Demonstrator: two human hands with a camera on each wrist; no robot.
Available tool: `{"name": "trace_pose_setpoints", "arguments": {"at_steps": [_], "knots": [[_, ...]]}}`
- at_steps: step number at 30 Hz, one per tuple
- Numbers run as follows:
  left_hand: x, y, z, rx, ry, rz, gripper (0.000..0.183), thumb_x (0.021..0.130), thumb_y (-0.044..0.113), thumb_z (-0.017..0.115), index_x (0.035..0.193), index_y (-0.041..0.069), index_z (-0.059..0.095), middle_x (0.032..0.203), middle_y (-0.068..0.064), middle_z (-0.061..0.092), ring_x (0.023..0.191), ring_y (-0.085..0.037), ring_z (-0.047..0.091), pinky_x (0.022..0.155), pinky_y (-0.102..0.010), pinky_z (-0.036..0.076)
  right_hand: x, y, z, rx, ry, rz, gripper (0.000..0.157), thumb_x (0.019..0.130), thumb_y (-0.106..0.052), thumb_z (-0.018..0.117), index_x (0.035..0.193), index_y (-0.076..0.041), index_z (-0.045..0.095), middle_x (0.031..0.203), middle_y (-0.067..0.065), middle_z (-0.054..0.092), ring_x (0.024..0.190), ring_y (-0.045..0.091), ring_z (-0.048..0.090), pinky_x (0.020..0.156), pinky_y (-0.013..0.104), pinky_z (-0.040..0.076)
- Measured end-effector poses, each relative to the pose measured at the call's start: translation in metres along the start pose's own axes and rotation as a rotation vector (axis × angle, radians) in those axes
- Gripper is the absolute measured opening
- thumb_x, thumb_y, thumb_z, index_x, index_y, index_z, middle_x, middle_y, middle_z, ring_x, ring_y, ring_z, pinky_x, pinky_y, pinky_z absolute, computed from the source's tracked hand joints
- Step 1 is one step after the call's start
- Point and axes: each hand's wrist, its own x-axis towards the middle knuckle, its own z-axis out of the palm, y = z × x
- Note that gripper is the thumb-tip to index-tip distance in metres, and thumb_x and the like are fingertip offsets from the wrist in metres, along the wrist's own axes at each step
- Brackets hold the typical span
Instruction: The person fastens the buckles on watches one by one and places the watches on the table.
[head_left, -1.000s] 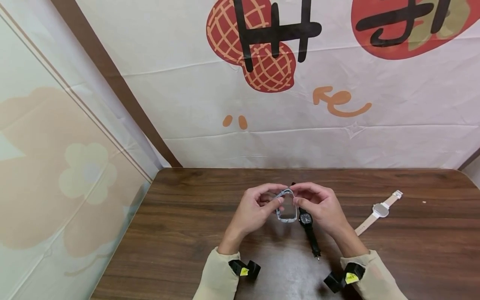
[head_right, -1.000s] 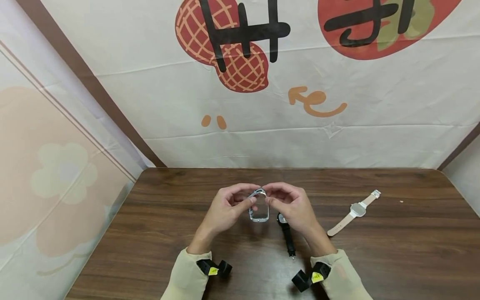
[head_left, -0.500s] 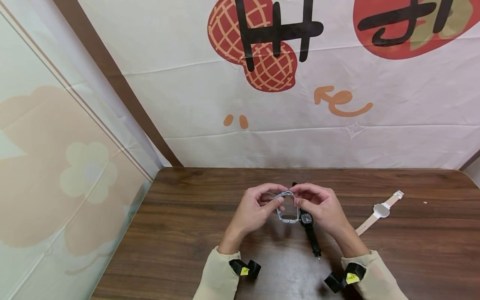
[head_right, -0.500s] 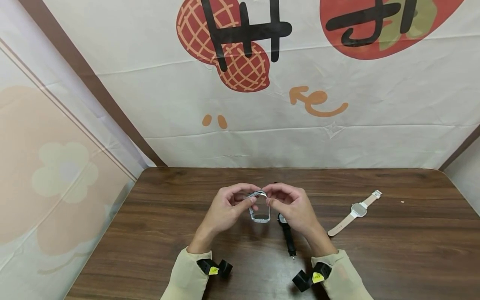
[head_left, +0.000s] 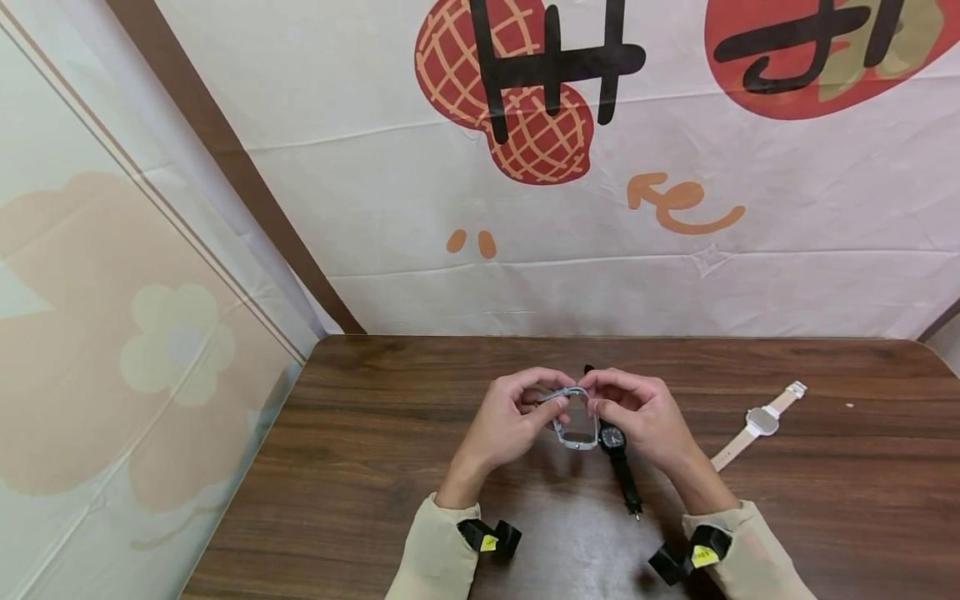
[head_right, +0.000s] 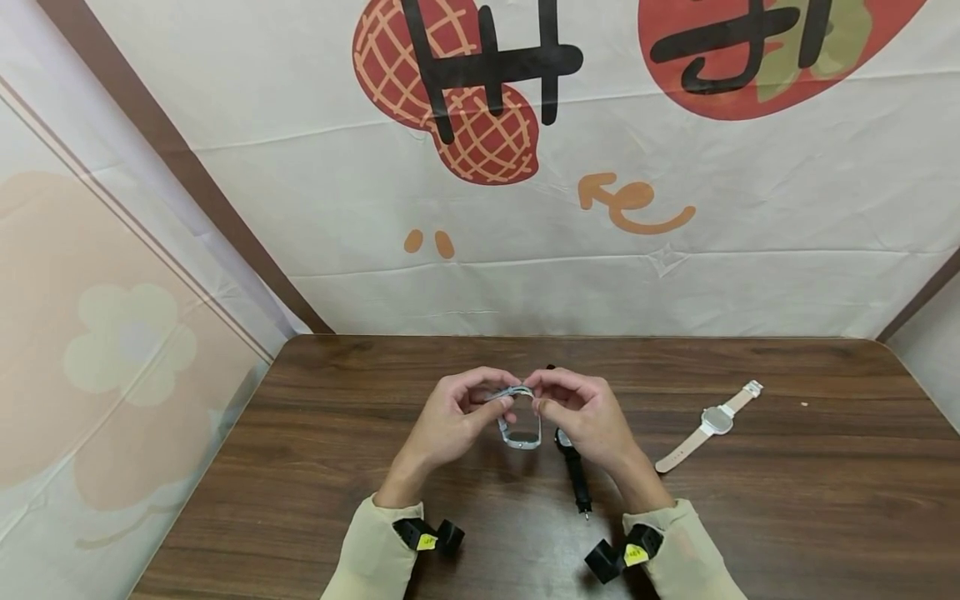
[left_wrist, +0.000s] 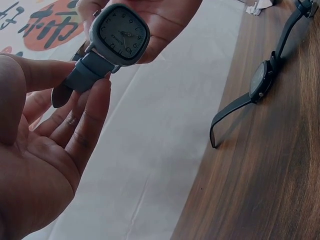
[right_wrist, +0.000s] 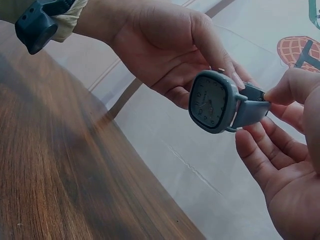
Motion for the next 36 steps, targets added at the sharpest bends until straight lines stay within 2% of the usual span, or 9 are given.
{"name": "trace_pose_setpoints", "arguments": {"at_steps": [6,11,13,15,19,21,25,31,36], "knots": [[-0.0007,0.0004,-0.0004,0.034,-0.008,0.013,0.018,0.092,-0.003,0.064,0.109,-0.001,0.067,0.099,-0.021,0.069,0.073,-0.015,0.071,0.067,-0.043,0.059,-0.0008,0.0011,-0.0013,-0.020,-0.034,0.005,0.018,0.089,0.015,0.058,0.105,0.011,0.064,0.085,0.006,0.068,0.071,0.016,0.065,0.062,0.027,0.055],[-0.0011,-0.0002,-0.0009,0.064,-0.032,0.012,0.016,0.092,-0.003,0.063,0.108,0.000,0.067,0.098,-0.018,0.070,0.076,-0.033,0.071,0.068,-0.049,0.058,-0.0005,0.0019,-0.0021,-0.031,-0.077,-0.018,0.019,0.089,0.016,0.056,0.104,0.009,0.065,0.088,-0.001,0.067,0.072,0.016,0.065,0.062,0.029,0.055],[-0.0010,-0.0009,-0.0013,0.072,-0.040,0.011,0.016,0.092,-0.003,0.063,0.108,0.000,0.066,0.097,-0.017,0.070,0.077,-0.036,0.071,0.068,-0.049,0.058,-0.0001,0.0019,-0.0024,-0.032,-0.090,-0.029,0.019,0.089,0.016,0.056,0.104,0.008,0.065,0.089,0.000,0.067,0.072,0.017,0.064,0.062,0.028,0.055],[-0.0009,-0.0006,-0.0017,0.077,-0.049,0.006,0.016,0.093,-0.003,0.063,0.108,0.001,0.066,0.097,-0.016,0.070,0.077,-0.031,0.071,0.068,-0.048,0.058,0.0003,0.0017,-0.0026,-0.030,-0.099,-0.038,0.020,0.089,0.016,0.055,0.104,0.008,0.065,0.091,0.003,0.067,0.073,0.017,0.064,0.063,0.028,0.055],[-0.0008,-0.0011,-0.0023,0.074,-0.063,-0.004,0.016,0.093,-0.003,0.062,0.108,0.000,0.066,0.098,-0.017,0.069,0.074,-0.013,0.070,0.069,-0.047,0.058,0.0006,0.0013,-0.0033,-0.023,-0.106,-0.042,0.020,0.089,0.017,0.055,0.104,0.009,0.065,0.093,0.008,0.067,0.074,0.016,0.064,0.064,0.028,0.055],[-0.0007,-0.0015,-0.0023,0.062,-0.065,-0.010,0.016,0.093,-0.003,0.063,0.109,0.000,0.065,0.099,-0.018,0.069,0.074,-0.010,0.069,0.070,-0.048,0.058,0.0004,0.0012,-0.0037,-0.030,-0.096,-0.027,0.020,0.089,0.016,0.055,0.105,0.009,0.065,0.091,0.007,0.067,0.073,0.016,0.064,0.063,0.027,0.055],[-0.0001,-0.0008,-0.0020,0.051,-0.042,-0.028,0.018,0.093,-0.001,0.064,0.111,0.001,0.066,0.100,-0.017,0.069,0.074,-0.011,0.069,0.071,-0.049,0.058,-0.0001,0.0006,-0.0040,-0.086,-0.053,0.034,0.018,0.090,0.012,0.059,0.106,0.007,0.066,0.088,0.001,0.069,0.073,0.014,0.066,0.063,0.027,0.055],[0.0010,-0.0004,-0.0024,0.071,-0.017,-0.043,0.020,0.093,0.001,0.065,0.112,0.005,0.068,0.100,-0.012,0.071,0.073,-0.012,0.069,0.071,-0.053,0.057,-0.0008,0.0022,-0.0034,-0.154,-0.003,0.074,0.019,0.090,0.007,0.064,0.108,0.004,0.068,0.094,0.005,0.072,0.077,0.010,0.066,0.066,0.025,0.055],[0.0001,-0.0032,-0.0044,0.065,-0.015,-0.054,0.023,0.091,0.001,0.067,0.114,0.006,0.068,0.101,-0.013,0.071,0.077,-0.024,0.070,0.072,-0.052,0.057,-0.0015,0.0046,-0.0026,-0.137,0.004,0.076,0.018,0.091,0.006,0.063,0.108,0.005,0.068,0.092,-0.003,0.072,0.075,0.009,0.065,0.065,0.026,0.056]]}}
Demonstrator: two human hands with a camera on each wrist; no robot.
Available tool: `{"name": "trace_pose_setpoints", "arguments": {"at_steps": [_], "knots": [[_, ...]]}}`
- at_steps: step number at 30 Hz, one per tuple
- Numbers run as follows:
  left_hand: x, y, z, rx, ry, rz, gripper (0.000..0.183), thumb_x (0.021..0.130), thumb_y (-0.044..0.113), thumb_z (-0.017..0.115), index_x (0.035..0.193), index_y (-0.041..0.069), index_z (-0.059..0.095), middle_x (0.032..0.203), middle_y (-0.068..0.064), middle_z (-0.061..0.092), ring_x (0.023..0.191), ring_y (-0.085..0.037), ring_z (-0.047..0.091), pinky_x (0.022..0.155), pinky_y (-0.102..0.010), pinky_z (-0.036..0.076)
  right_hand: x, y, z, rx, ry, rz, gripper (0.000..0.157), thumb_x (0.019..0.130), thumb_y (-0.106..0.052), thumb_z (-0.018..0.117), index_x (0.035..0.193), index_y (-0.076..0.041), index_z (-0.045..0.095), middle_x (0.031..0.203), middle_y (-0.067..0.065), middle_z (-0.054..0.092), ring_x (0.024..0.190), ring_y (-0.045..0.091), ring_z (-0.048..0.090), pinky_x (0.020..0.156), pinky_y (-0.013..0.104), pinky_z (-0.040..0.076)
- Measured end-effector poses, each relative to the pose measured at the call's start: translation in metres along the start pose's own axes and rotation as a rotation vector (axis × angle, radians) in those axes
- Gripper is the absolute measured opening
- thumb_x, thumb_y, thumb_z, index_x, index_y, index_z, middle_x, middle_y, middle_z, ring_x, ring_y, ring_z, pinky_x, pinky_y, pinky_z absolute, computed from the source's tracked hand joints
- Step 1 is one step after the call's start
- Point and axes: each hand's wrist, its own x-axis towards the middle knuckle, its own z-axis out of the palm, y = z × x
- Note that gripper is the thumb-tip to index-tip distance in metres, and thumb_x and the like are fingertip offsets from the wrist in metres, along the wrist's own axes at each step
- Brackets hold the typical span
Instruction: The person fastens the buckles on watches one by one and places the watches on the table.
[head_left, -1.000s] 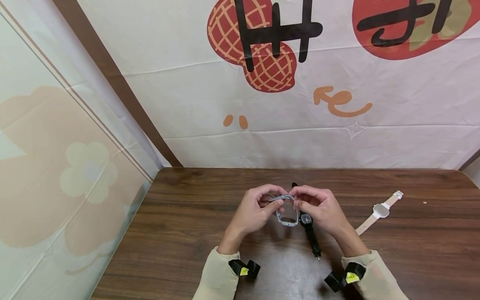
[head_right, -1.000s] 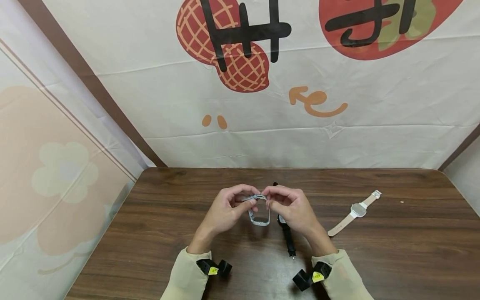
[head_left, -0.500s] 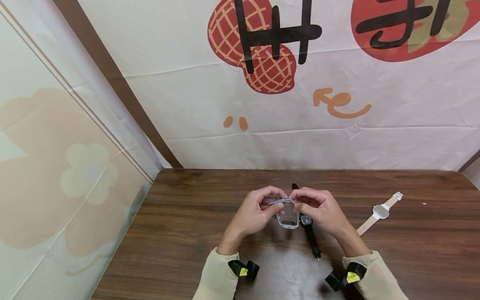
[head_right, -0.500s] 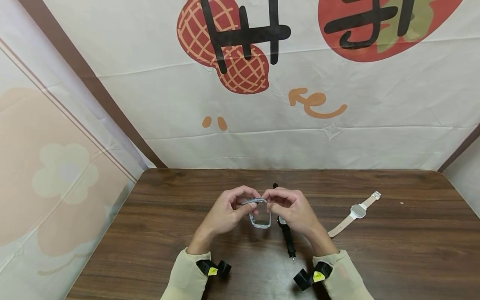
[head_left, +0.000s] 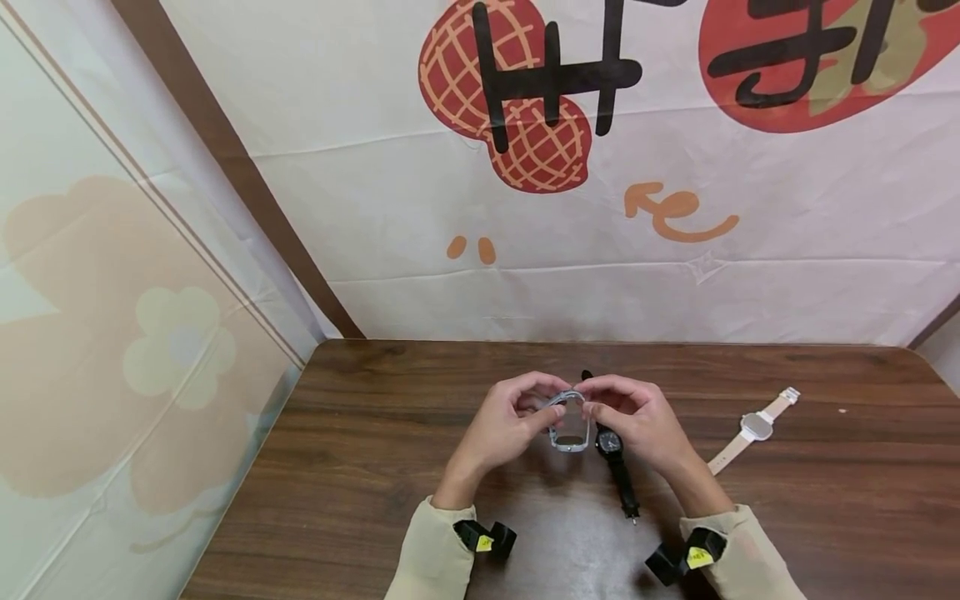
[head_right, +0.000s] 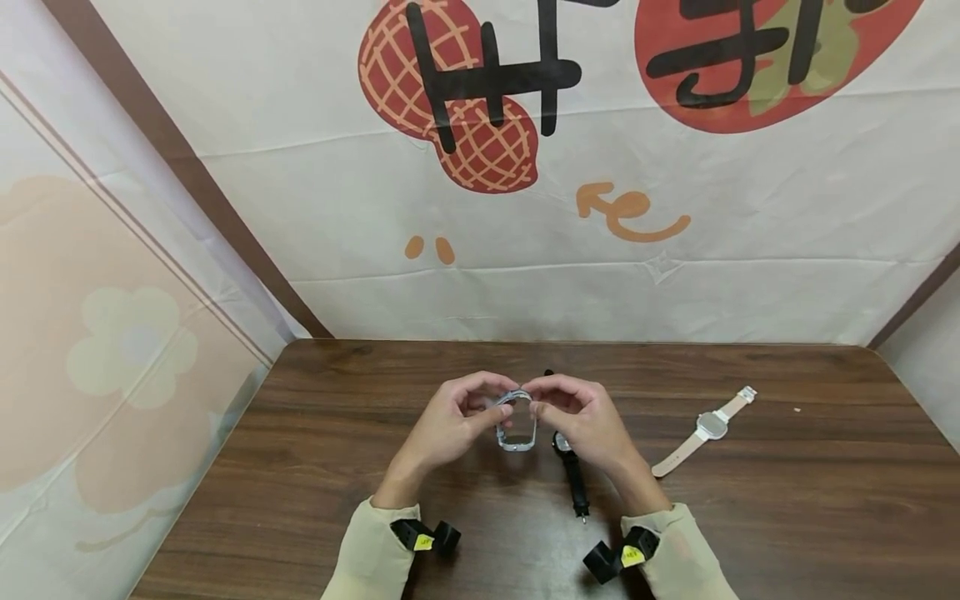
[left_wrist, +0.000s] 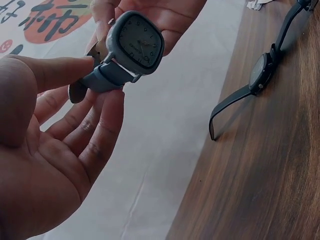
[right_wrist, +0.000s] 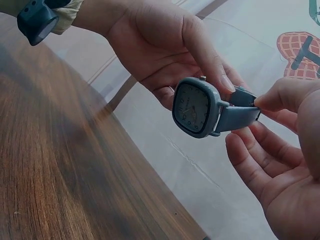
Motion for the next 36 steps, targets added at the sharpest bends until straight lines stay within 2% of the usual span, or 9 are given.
{"name": "trace_pose_setpoints", "arguments": {"at_steps": [2,5,10,13,19,23,26,31,36], "knots": [[-0.001,-0.001,-0.001,-0.004,-0.002,-0.005,0.024,0.091,0.002,0.068,0.115,0.006,0.067,0.102,-0.013,0.071,0.079,-0.031,0.070,0.072,-0.050,0.057,0.000,0.001,0.001,0.007,0.003,-0.001,0.018,0.092,0.006,0.063,0.109,0.006,0.068,0.092,-0.005,0.072,0.075,0.009,0.065,0.065,0.027,0.056],[-0.001,-0.001,-0.004,-0.015,-0.010,-0.013,0.027,0.091,0.002,0.069,0.117,0.006,0.067,0.105,-0.013,0.070,0.084,-0.038,0.070,0.074,-0.041,0.058,0.000,0.000,0.001,0.014,0.013,0.004,0.018,0.092,0.006,0.063,0.109,0.006,0.068,0.092,-0.005,0.071,0.073,0.009,0.064,0.064,0.027,0.055],[-0.002,0.000,-0.009,-0.038,-0.028,-0.054,0.028,0.091,0.002,0.069,0.119,0.005,0.066,0.105,-0.015,0.070,0.089,-0.036,0.070,0.076,-0.026,0.056,0.001,-0.001,0.003,0.053,0.032,0.054,0.019,0.092,0.004,0.064,0.110,0.007,0.065,0.090,-0.003,0.070,0.070,0.013,0.065,0.063,0.027,0.055],[-0.002,-0.001,-0.011,-0.043,-0.024,-0.087,0.028,0.091,0.004,0.069,0.119,0.004,0.066,0.103,-0.015,0.070,0.089,-0.032,0.071,0.078,-0.029,0.057,0.002,0.000,0.004,0.072,0.039,0.095,0.019,0.092,0.003,0.065,0.110,0.008,0.065,0.090,0.003,0.070,0.070,0.014,0.065,0.063,0.028,0.056],[-0.003,-0.006,-0.016,-0.078,0.014,-0.156,0.027,0.091,0.002,0.069,0.118,0.003,0.067,0.102,-0.019,0.070,0.089,-0.031,0.072,0.085,-0.048,0.056,0.008,0.003,0.009,0.059,0.034,0.180,0.019,0.092,-0.002,0.067,0.109,0.005,0.065,0.091,0.012,0.070,0.070,0.019,0.067,0.067,0.034,0.057],[-0.003,-0.011,-0.022,-0.103,0.052,-0.195,0.026,0.090,0.002,0.070,0.116,0.005,0.069,0.101,-0.013,0.072,0.088,-0.028,0.072,0.086,-0.051,0.055,0.016,0.004,0.013,0.063,0.016,0.217,0.020,0.092,-0.005,0.068,0.110,0.003,0.066,0.096,0.022,0.069,0.073,0.018,0.068,0.070,0.038,0.058],[-0.003,-0.013,-0.028,-0.132,0.072,-0.208,0.026,0.090,0.003,0.070,0.115,0.005,0.070,0.101,-0.011,0.072,0.088,-0.026,0.072,0.087,-0.053,0.054,0.021,0.002,0.018,0.071,0.005,0.232,0.021,0.092,-0.007,0.069,0.110,0.002,0.067,0.096,0.019,0.070,0.074,0.016,0.068,0.072,0.041,0.058],[-0.004,-0.015,-0.038,-0.161,0.090,-0.240,0.027,0.090,0.005,0.070,0.117,0.005,0.070,0.102,-0.012,0.071,0.088,-0.022,0.070,0.089,-0.056,0.053,0.030,0.002,0.027,0.100,-0.006,0.269,0.022,0.092,-0.008,0.070,0.110,0.002,0.067,0.091,0.002,0.072,0.075,0.015,0.068,0.071,0.040,0.059],[-0.005,-0.022,-0.046,-0.145,0.117,-0.274,0.026,0.091,0.008,0.069,0.117,0.006,0.070,0.107,-0.021,0.069,0.092,-0.030,0.068,0.085,-0.049,0.056,0.036,0.008,0.035,0.135,-0.023,0.296,0.023,0.091,-0.006,0.070,0.111,0.005,0.066,0.090,0.004,0.071,0.074,0.016,0.068,0.070,0.035,0.059]]}}
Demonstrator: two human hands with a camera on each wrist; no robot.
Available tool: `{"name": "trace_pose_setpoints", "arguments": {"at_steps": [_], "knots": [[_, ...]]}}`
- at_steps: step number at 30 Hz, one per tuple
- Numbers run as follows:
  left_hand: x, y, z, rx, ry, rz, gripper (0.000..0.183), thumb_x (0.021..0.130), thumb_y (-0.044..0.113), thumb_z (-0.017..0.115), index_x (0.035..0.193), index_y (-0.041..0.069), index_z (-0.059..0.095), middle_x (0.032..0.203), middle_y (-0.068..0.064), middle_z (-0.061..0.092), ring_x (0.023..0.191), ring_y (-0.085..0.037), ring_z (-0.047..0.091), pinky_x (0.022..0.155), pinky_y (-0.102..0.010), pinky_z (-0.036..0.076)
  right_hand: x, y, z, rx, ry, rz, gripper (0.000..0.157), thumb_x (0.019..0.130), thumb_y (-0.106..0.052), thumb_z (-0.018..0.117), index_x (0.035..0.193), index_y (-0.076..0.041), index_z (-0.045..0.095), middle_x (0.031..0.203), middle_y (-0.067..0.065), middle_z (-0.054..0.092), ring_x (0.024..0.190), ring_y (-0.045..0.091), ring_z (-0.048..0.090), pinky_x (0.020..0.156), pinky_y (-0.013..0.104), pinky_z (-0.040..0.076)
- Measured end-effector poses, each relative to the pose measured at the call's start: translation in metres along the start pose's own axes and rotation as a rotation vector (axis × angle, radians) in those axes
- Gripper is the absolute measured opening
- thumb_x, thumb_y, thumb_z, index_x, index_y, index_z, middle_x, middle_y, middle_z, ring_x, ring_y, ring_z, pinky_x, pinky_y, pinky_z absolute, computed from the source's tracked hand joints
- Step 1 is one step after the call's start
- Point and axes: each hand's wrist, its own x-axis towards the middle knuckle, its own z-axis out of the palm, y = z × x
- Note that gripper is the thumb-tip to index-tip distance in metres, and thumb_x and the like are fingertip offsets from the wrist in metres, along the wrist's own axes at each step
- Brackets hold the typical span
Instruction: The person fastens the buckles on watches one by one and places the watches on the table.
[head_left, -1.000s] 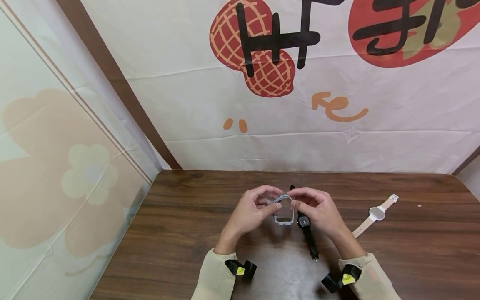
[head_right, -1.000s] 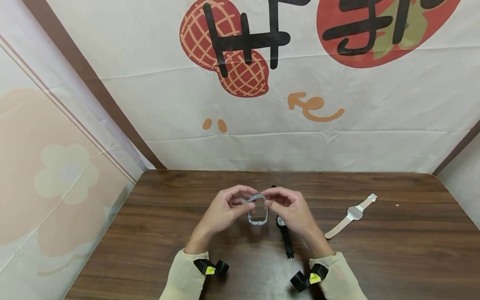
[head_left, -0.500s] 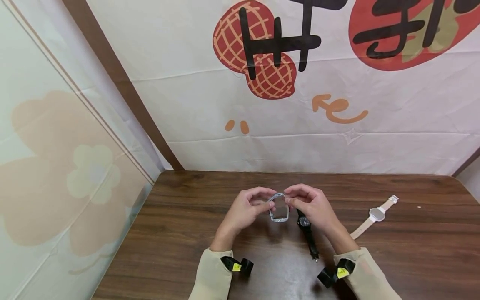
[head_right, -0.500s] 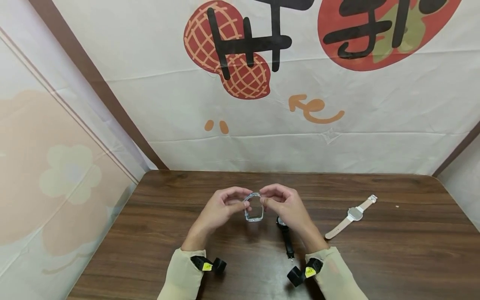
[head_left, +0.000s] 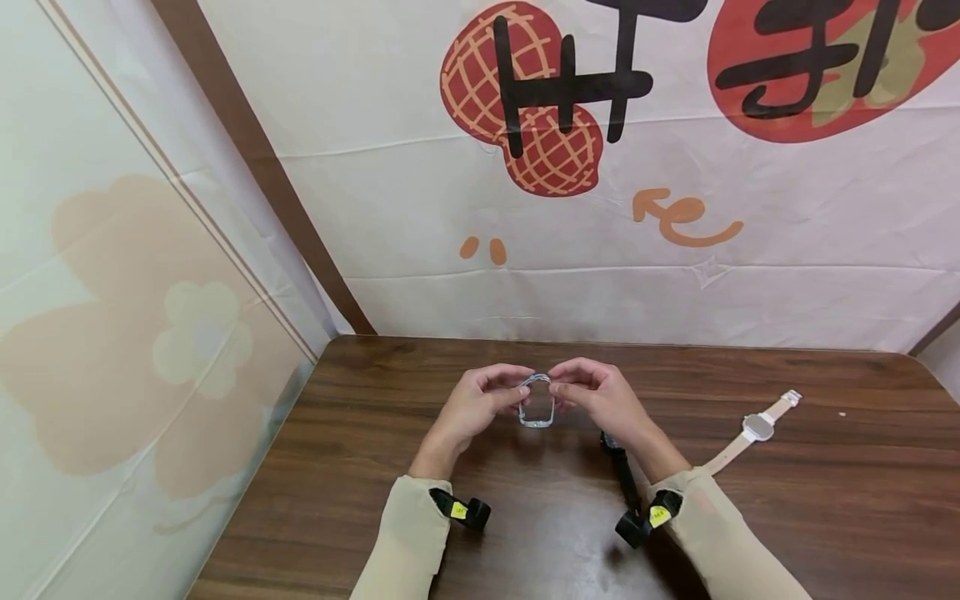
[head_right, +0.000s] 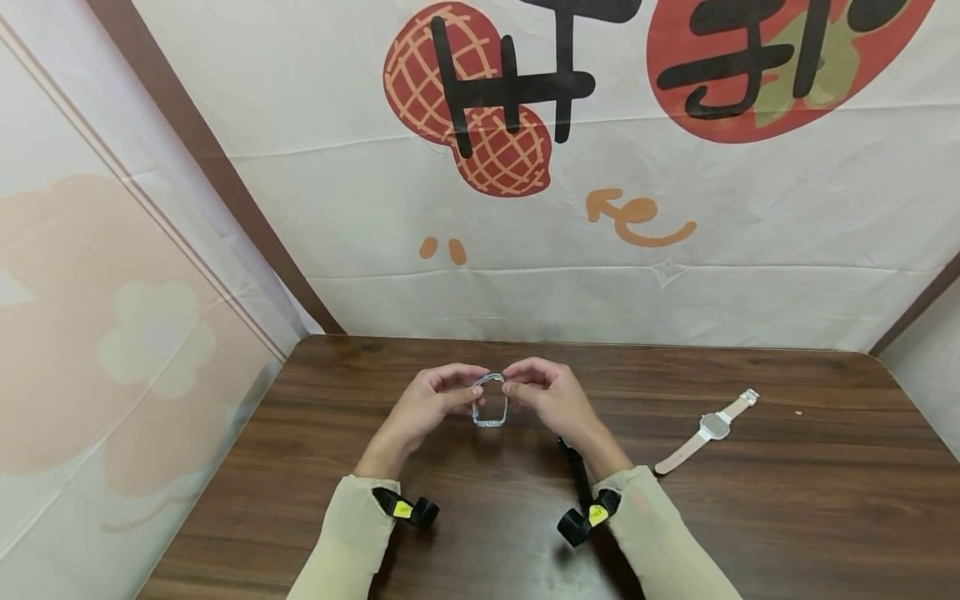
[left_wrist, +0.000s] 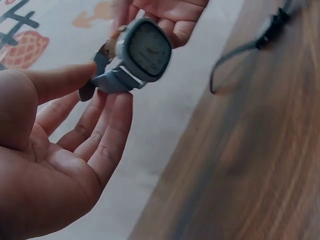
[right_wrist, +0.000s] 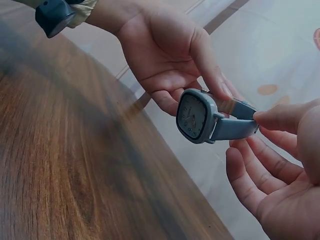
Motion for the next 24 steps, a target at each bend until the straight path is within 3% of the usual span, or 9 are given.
{"name": "trace_pose_setpoints", "arguments": {"at_steps": [3,8,12,17,24], "knots": [[0.005,-0.005,-0.002,-0.001,0.012,-0.015,0.025,0.092,0.008,0.069,0.117,0.005,0.071,0.109,-0.023,0.068,0.093,-0.033,0.066,0.083,-0.044,0.057,0.005,0.005,0.002,0.006,0.005,0.023,0.023,0.091,-0.005,0.069,0.111,0.006,0.065,0.094,0.012,0.071,0.074,0.016,0.068,0.071,0.037,0.059],[0.013,-0.012,-0.005,-0.021,0.039,-0.050,0.025,0.091,0.005,0.068,0.116,0.005,0.071,0.110,-0.023,0.069,0.085,-0.022,0.067,0.077,-0.036,0.057,0.013,0.014,0.005,0.019,0.016,0.073,0.024,0.092,-0.005,0.067,0.113,0.007,0.063,0.099,0.022,0.070,0.074,0.017,0.069,0.075,0.045,0.058],[0.016,-0.017,-0.006,-0.037,0.046,-0.084,0.026,0.092,0.004,0.067,0.118,0.002,0.069,0.111,-0.024,0.068,0.082,-0.016,0.067,0.075,-0.031,0.057,0.018,0.020,0.006,0.047,0.034,0.125,0.024,0.092,-0.003,0.066,0.113,0.007,0.063,0.102,0.027,0.068,0.074,0.018,0.068,0.073,0.040,0.059],[0.020,-0.023,-0.007,-0.057,0.044,-0.138,0.027,0.093,0.004,0.066,0.120,0.001,0.068,0.113,-0.024,0.067,0.086,-0.018,0.068,0.076,-0.030,0.057,0.022,0.028,0.008,0.108,0.046,0.190,0.025,0.092,-0.001,0.064,0.114,0.009,0.060,0.103,0.024,0.068,0.074,0.020,0.067,0.070,0.034,0.059],[0.022,-0.031,-0.009,-0.047,0.030,-0.183,0.028,0.094,0.003,0.064,0.122,-0.001,0.066,0.118,-0.025,0.066,0.094,-0.025,0.069,0.079,-0.033,0.058,0.023,0.039,0.012,0.166,0.048,0.233,0.027,0.092,0.000,0.065,0.114,0.012,0.058,0.093,0.016,0.070,0.077,0.023,0.067,0.068,0.033,0.059]]}}
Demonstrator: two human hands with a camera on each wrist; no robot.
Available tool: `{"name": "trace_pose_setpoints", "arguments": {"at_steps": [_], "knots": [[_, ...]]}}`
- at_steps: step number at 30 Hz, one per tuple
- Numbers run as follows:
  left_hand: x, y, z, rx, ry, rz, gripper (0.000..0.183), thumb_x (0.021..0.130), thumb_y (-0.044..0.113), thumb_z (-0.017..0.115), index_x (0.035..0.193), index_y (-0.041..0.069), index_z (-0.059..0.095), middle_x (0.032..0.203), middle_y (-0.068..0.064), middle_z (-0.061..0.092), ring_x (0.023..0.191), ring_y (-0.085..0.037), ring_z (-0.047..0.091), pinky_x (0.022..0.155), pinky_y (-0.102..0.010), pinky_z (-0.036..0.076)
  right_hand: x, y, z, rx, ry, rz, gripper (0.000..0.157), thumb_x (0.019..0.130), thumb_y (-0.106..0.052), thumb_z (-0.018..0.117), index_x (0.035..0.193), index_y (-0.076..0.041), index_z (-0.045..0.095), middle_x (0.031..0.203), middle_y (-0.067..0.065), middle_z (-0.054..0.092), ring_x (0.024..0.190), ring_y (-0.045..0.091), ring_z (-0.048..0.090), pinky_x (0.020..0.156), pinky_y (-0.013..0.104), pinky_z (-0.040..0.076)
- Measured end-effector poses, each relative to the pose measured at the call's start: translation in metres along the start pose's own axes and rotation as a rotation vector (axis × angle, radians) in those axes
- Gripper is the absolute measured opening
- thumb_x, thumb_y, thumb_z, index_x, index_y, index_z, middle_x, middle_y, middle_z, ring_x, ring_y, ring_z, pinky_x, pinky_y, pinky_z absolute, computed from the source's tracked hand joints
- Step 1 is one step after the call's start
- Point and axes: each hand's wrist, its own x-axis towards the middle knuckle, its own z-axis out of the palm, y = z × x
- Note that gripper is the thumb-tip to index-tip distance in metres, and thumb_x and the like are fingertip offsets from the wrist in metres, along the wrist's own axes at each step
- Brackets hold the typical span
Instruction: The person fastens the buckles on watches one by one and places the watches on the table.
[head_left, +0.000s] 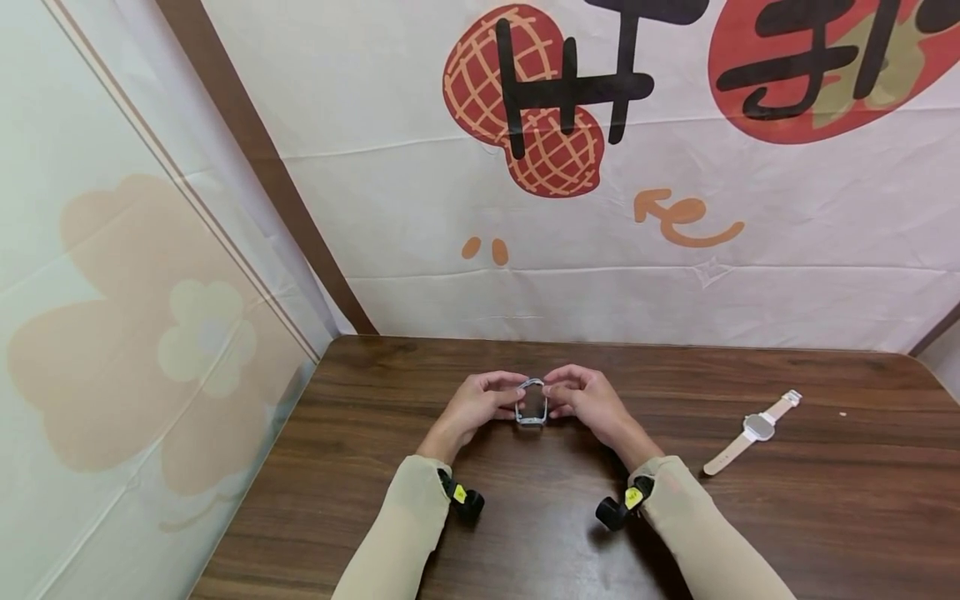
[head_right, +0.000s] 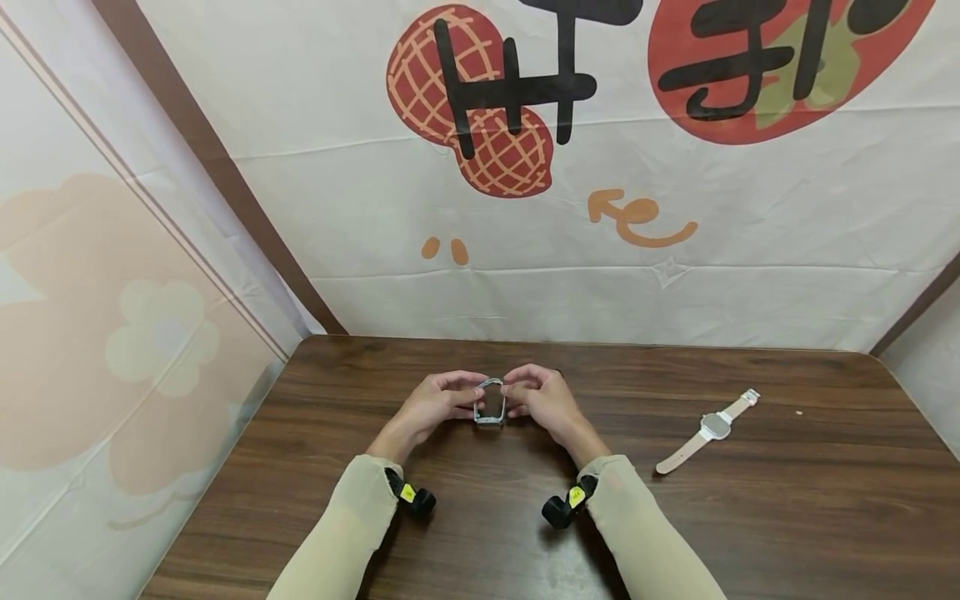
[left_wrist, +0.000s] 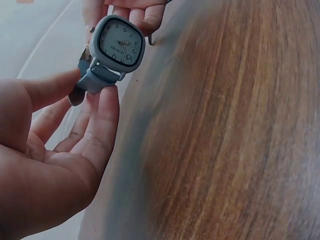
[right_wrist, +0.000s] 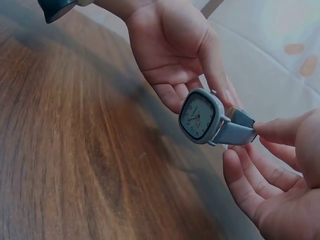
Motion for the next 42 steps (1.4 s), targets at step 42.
{"name": "trace_pose_setpoints", "arguments": {"at_steps": [42], "knots": [[0.009,-0.018,-0.002,-0.086,0.083,-0.020,0.046,0.093,-0.003,0.063,0.138,-0.005,0.051,0.122,-0.024,0.065,0.099,-0.016,0.066,0.091,-0.030,0.054,0.006,0.020,0.007,-0.072,0.162,0.025,0.015,0.092,0.002,0.065,0.105,0.009,0.062,0.100,0.023,0.072,0.076,0.018,0.070,0.069,0.033,0.060]]}}
